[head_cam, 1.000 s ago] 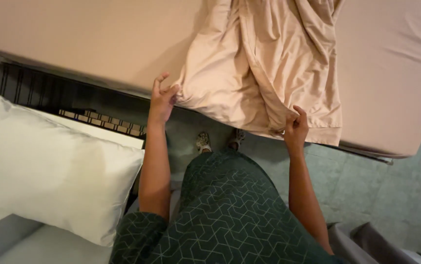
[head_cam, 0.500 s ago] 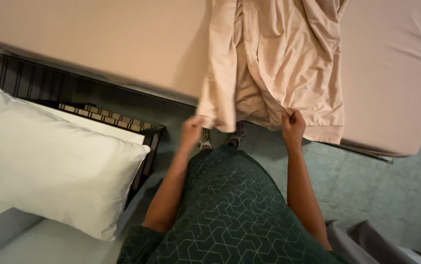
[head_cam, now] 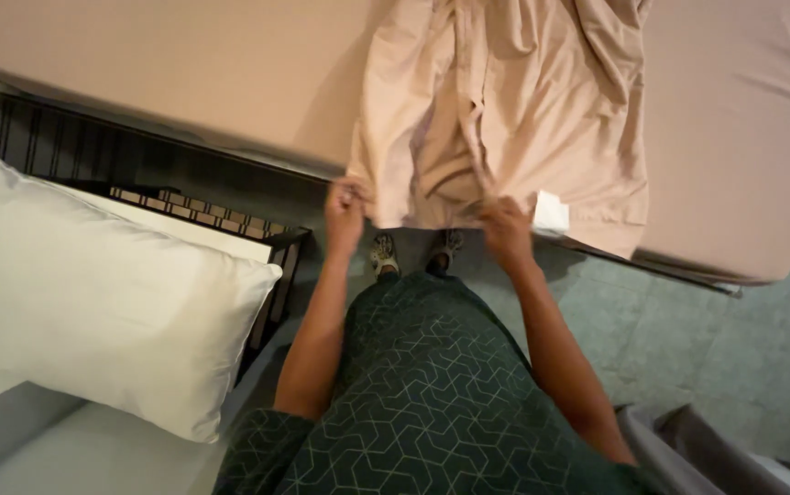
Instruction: The person folds a beige bed sheet on a mattress. They smooth the fabric, fold it in half lengthwise, and then fold it into a compact rectangular shape.
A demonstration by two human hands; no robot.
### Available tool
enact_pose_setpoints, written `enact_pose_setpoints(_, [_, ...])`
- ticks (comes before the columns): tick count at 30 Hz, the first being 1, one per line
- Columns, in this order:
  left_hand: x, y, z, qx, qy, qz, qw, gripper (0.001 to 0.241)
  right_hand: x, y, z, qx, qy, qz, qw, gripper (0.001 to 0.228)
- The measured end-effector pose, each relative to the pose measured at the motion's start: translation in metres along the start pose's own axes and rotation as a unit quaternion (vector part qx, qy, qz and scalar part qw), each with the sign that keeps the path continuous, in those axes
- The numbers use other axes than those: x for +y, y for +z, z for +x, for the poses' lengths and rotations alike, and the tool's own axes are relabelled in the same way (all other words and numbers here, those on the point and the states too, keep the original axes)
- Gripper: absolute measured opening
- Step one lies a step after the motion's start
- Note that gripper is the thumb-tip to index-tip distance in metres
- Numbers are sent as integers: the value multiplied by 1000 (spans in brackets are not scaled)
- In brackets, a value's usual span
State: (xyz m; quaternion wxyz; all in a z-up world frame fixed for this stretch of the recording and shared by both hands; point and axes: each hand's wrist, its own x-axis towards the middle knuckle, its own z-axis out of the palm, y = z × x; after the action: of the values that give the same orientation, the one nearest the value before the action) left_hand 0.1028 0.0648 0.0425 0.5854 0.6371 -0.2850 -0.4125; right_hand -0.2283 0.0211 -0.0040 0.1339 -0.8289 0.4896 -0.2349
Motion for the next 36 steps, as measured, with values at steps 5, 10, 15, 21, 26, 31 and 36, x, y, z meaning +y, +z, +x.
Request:
enact_pose_setpoints(5, [-42,46,-9,-117,17,82,990,28,-64,2,48,-29,-52,108,992,16])
enact_pose_setpoints(10, [-19,71,-8,-105,-54,11,993,32,-94,-15,67,-21,-44,200,979,52])
enact_pose_setpoints(15, [5,65,-17,-70,-49,-6,996,27,-97,-21,58,24,-17,192,981,15])
enact_pose_setpoints(21, [13,42,-22,-150,20,101,983,36,-71,-10,49,16,-15,237,971,21])
enact_pose_setpoints(26, [-12,62,-28,-194,16,97,976,35,-98,-13,49,-22,-49,194,979,31])
enact_pose_setpoints(31, [44,48,-35,-146,42,118,981,43,-74,-22,53,11,14,232,972,15])
enact_pose_setpoints(36, [-44,-70,8,19,139,113,984,64,70,-12,38,348,199,177,899,23])
